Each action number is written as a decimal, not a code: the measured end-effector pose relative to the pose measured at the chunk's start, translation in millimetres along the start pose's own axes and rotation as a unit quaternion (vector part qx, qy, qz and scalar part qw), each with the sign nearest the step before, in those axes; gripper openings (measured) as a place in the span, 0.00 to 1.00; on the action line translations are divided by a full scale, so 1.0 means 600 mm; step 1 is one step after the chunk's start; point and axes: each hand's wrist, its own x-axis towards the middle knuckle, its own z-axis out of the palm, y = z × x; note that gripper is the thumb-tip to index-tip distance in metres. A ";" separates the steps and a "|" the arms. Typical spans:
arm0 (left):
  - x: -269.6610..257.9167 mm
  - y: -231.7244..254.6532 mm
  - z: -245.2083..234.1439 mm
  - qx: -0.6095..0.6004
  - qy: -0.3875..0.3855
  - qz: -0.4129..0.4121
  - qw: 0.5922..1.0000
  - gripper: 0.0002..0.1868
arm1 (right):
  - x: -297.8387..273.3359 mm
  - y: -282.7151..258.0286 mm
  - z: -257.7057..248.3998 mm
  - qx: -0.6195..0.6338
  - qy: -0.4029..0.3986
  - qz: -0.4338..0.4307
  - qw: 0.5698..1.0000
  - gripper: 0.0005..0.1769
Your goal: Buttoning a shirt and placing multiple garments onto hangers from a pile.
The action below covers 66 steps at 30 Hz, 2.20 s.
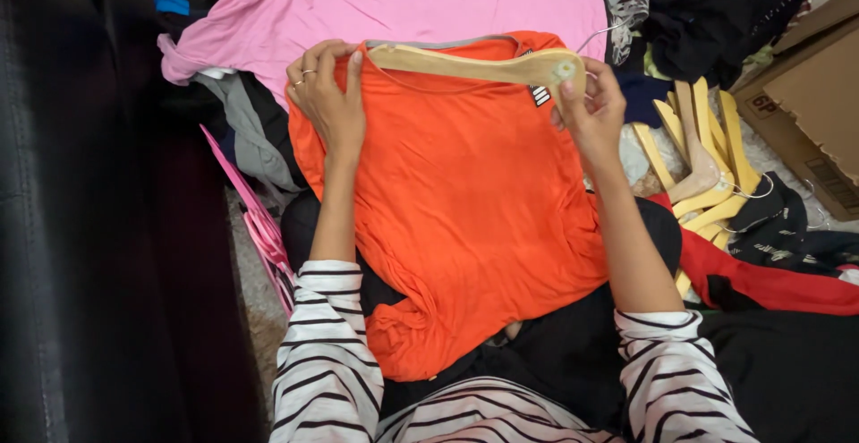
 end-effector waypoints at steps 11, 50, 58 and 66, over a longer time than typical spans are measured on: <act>-0.005 -0.007 -0.001 0.037 -0.012 0.027 0.999 0.08 | 0.003 0.018 -0.092 -0.035 0.249 -0.027 0.967 0.16; -0.265 -0.141 -0.309 -0.092 -0.053 -0.370 0.923 0.22 | -0.053 0.328 -0.301 -0.087 0.318 0.166 0.930 0.34; -0.279 -0.126 -0.398 0.102 -0.349 -0.415 0.834 0.35 | -0.138 0.077 0.047 -0.135 -0.026 -0.088 0.987 0.29; -0.360 -0.149 -0.405 0.159 -0.324 -0.482 0.799 0.14 | -0.248 -0.006 0.245 -0.100 -0.221 -0.093 0.966 0.22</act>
